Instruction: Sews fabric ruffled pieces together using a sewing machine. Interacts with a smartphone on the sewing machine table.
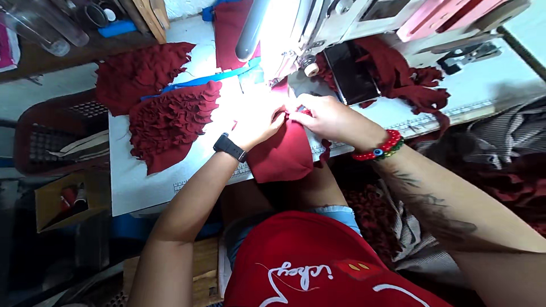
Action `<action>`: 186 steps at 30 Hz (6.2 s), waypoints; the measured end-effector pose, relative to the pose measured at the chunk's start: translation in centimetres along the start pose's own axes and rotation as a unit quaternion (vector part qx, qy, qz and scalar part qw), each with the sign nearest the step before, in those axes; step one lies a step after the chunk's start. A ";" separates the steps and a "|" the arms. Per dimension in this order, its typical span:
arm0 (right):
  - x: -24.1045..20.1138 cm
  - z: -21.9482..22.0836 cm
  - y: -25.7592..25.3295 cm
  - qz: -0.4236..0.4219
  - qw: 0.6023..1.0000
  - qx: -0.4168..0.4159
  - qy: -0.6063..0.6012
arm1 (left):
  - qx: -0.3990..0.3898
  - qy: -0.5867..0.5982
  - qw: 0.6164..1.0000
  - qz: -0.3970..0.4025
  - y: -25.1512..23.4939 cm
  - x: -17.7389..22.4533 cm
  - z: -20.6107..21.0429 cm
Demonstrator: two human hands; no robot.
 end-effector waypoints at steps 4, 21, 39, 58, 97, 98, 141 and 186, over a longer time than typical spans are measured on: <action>0.4 -0.4 -0.6 -0.014 0.999 0.045 -0.026 | -0.017 -0.015 1.000 -0.019 0.1 0.0 0.2; 0.0 0.5 -0.1 0.019 0.994 0.076 -0.082 | -0.028 0.046 0.996 -0.069 0.7 -0.1 0.5; -0.4 1.8 1.8 0.001 0.993 0.033 -0.117 | -0.044 -0.023 0.999 -0.001 2.0 1.1 0.1; 0.7 1.8 0.5 -0.006 0.995 0.085 -0.046 | -0.023 0.025 0.999 -0.014 1.3 0.3 -0.5; -2.0 2.8 5.8 -0.043 0.982 0.166 0.085 | 0.006 -0.010 1.000 0.011 2.2 1.5 0.3; -1.7 2.2 5.5 -0.015 0.988 0.149 0.024 | 0.003 -0.009 1.000 0.010 2.3 1.5 0.4; -3.2 5.2 5.7 -0.097 0.977 0.068 0.179 | 0.014 -0.070 0.995 0.066 3.5 3.1 -0.4; -2.2 4.3 7.1 -0.073 0.992 0.063 0.081 | -0.030 -0.072 0.997 0.028 4.7 4.5 0.8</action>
Point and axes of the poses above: each hand's wrist, its own y-axis away from the middle knuckle, its own z-axis out of the palm, x = y × z, the point moved 6 cm from there along -y, towards the middle knuckle, and after that the axes turned 10 degrees about -y, right-handed, at the moved point
